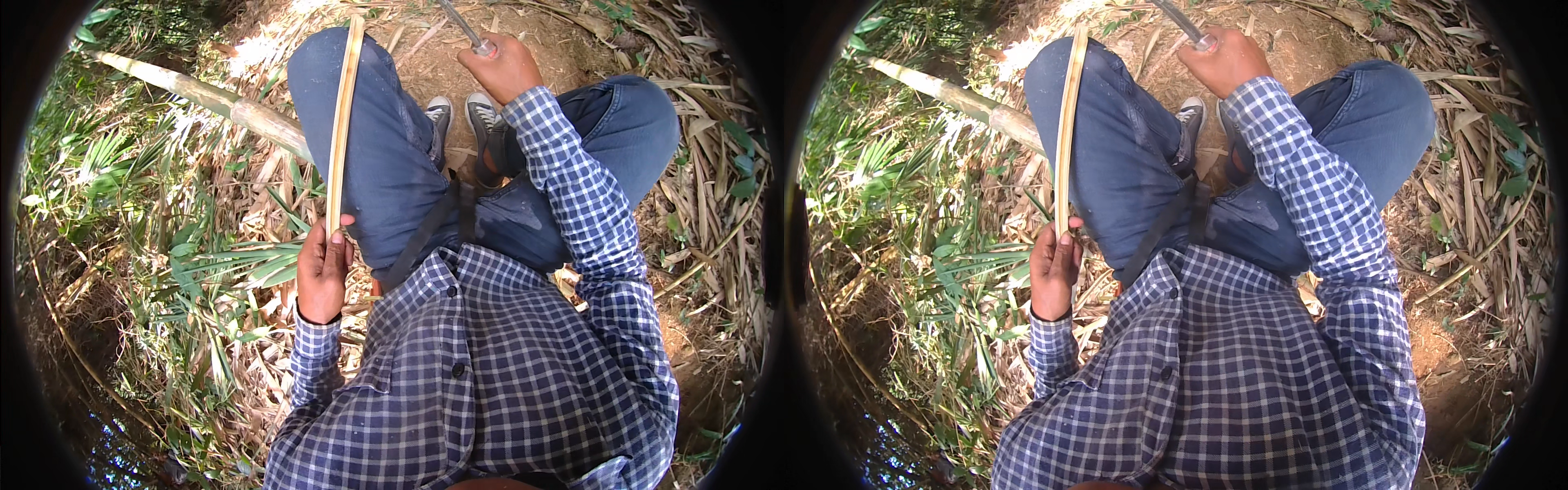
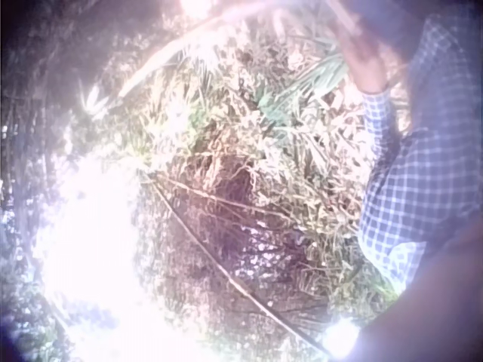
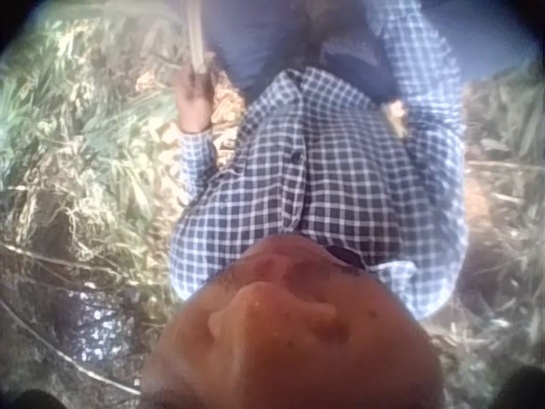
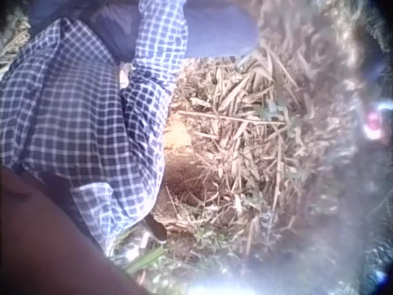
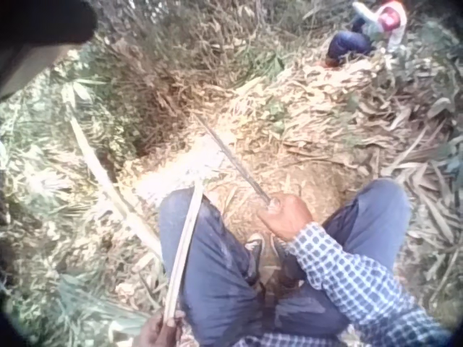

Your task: The person sits on the ground and uses a curved blade to shave a thin strip of bamboo held against their leg. They repeatedly scrape the blade along the bamboo to thin it, occasionally adjusting their grip.

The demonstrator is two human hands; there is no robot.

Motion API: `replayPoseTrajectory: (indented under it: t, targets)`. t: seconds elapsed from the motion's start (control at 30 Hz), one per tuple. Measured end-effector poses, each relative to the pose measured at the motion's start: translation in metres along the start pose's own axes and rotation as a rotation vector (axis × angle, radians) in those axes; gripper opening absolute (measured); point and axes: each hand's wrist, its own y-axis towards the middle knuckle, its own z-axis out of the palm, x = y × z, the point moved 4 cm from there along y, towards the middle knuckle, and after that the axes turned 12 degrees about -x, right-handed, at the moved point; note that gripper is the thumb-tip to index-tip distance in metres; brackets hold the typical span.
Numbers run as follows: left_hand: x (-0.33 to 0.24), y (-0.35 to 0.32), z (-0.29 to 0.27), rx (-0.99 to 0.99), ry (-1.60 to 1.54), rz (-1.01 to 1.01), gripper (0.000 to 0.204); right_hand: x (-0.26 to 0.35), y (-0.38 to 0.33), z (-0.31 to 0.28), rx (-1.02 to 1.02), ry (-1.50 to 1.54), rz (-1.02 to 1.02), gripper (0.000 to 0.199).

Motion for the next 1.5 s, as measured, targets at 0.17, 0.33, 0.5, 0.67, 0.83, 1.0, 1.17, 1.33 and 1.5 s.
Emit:
replayPoseTrajectory:
  t: [0.17, 0.33, 0.5, 0.67, 0.83, 1.0, 1.17, 1.33, 1.5]
  targets:
    - [-0.02, 0.014, -0.002, 0.04, 0.442, 0.188, 0.026, 0.031, -0.014, -0.01, 0.134, 0.156, -0.1, 0.043]
    - [-0.047, 0.032, -0.014, 0.08, 0.703, 0.386, 0.026, 0.03, -0.026, 0.007, 0.216, 0.005, -0.362, 0.057]
    - [-0.077, 0.043, -0.026, 0.14, 0.877, 0.5, 0.017, 0.028, -0.033, 0.021, 0.252, -0.076, -0.394, 0.051]
    - [-0.119, 0.051, -0.049, 0.063, 1.038, 0.721, 0.018, 0.044, -0.034, 0.012, 0.233, 0.001, -0.301, 0.045]
    - [-0.172, 0.066, -0.052, -0.557, 0.66, 1.362, 0.028, 0.022, -0.025, 0.02, 0.18, 0.111, -0.099, 0.04]
    - [-0.131, 0.018, -0.049, -1.105, -0.267, 1.226, 0.022, 0.0, -0.033, 0.042, 0.11, 0.379, -0.045, 0.037]
    - [-0.053, 0.08, 0.067, -0.261, -0.314, 0.546, 0.025, 0.014, -0.038, 0.029, 0.359, 0.628, 0.326, 0.036]
    - [-0.053, 0.103, 0.109, -0.179, -0.22, 0.455, 0.027, 0.034, -0.055, 0.026, 0.544, 0.711, 0.566, 0.031]
    - [-0.051, 0.116, 0.108, -0.222, -0.037, 0.457, 0.016, 0.041, -0.075, 0.035, 0.666, 0.711, 0.57, 0.034]
